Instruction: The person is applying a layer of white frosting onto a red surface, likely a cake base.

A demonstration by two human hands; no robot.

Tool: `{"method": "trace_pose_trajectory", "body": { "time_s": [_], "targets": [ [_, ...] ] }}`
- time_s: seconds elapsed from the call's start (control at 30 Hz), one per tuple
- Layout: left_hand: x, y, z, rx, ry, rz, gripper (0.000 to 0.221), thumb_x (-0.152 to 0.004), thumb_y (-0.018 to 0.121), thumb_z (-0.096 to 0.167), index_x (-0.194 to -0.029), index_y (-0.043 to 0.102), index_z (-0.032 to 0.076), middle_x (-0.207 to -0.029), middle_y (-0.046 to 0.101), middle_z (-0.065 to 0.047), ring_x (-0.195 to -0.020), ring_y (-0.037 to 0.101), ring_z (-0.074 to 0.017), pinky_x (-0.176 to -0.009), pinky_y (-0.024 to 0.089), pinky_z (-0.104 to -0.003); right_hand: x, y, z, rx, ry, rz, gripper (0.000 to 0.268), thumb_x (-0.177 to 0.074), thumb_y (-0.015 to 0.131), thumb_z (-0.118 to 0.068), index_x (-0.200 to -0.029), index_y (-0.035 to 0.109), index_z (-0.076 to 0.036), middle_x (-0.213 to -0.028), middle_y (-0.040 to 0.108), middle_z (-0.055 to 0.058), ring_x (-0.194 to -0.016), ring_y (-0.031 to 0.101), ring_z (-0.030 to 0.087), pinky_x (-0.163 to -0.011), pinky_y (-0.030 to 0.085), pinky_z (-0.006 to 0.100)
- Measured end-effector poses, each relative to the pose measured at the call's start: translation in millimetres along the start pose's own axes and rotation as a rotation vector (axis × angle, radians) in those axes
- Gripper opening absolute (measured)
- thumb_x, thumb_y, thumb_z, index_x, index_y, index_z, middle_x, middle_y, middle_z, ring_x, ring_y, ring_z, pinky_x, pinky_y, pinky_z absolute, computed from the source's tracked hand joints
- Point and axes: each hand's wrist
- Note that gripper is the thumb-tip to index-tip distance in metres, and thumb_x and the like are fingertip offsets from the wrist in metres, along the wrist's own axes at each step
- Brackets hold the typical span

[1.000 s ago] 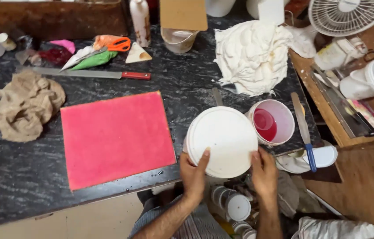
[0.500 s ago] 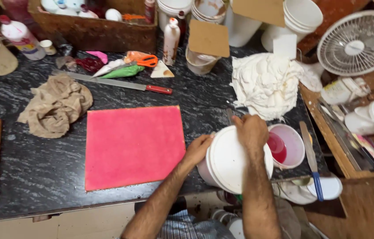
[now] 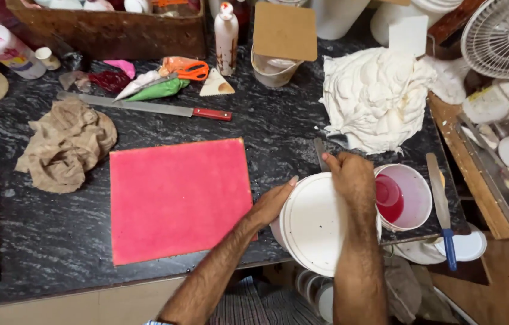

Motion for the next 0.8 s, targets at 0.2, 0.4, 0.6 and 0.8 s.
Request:
{"method": "trace_pose_trajectory", "body": {
  "time_s": [0.2,0.4,0.6,0.8],
  "targets": [
    [4.4,-1.8,-0.4,-0.046,-0.059,-0.011,0.078,-0.098,0.030,0.068,-0.143,0.057,0.011,-0.143,0.060,-0.014,-0.135,0.053,-0.0279,-0.113,0.038,-0.041,1.3,9.8,10.0,-0.025,-0.058,0.042,0.054,-0.100,0.066,-0.048,-0.078,0.071,0.001,-0.078,0.068,0.027,-0.076,0.067,0.047,-0.072,0.051,0.055],
    [-2.6,1.7,-11.4,-0.018,-0.050,0.011,0.073,-0.099,0.033,0.065,-0.142,0.058,0.012,-0.141,0.061,-0.014,-0.133,0.055,-0.0254,-0.111,0.039,-0.038,11.6,-10.5,-2.1,-0.059,-0.050,0.016,0.048,-0.096,0.067,-0.045,-0.081,0.072,0.000,-0.079,0.068,0.026,-0.078,0.067,0.046,-0.073,0.051,0.055],
    [-17.2,13.5,-32.3,0.077,0.186,0.033,0.068,-0.103,0.035,0.057,-0.129,0.068,0.004,-0.125,0.072,-0.017,-0.119,0.066,-0.0250,-0.103,0.047,-0.035,43.4,-59.6,-14.1,0.164,-0.004,-0.216,0.044,-0.084,0.078,-0.039,-0.108,0.070,-0.003,-0.103,0.068,0.018,-0.098,0.067,0.036,-0.089,0.051,0.047],
    [-47.7,31.8,-51.6,0.204,0.337,0.089,0.063,-0.105,0.039,0.052,-0.131,0.064,0.001,-0.129,0.071,-0.017,-0.122,0.064,-0.0247,-0.104,0.048,-0.035,18.1,-66.3,2.3,0.507,-0.052,-0.563,0.079,-0.076,0.088,-0.043,-0.132,0.055,0.001,-0.126,0.060,0.017,-0.119,0.059,0.032,-0.102,0.052,0.043]
  ]
}}
Point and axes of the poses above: each hand's wrist, its own x-axis away from the middle knuckle, its own y-axis out of the palm, z = x × y
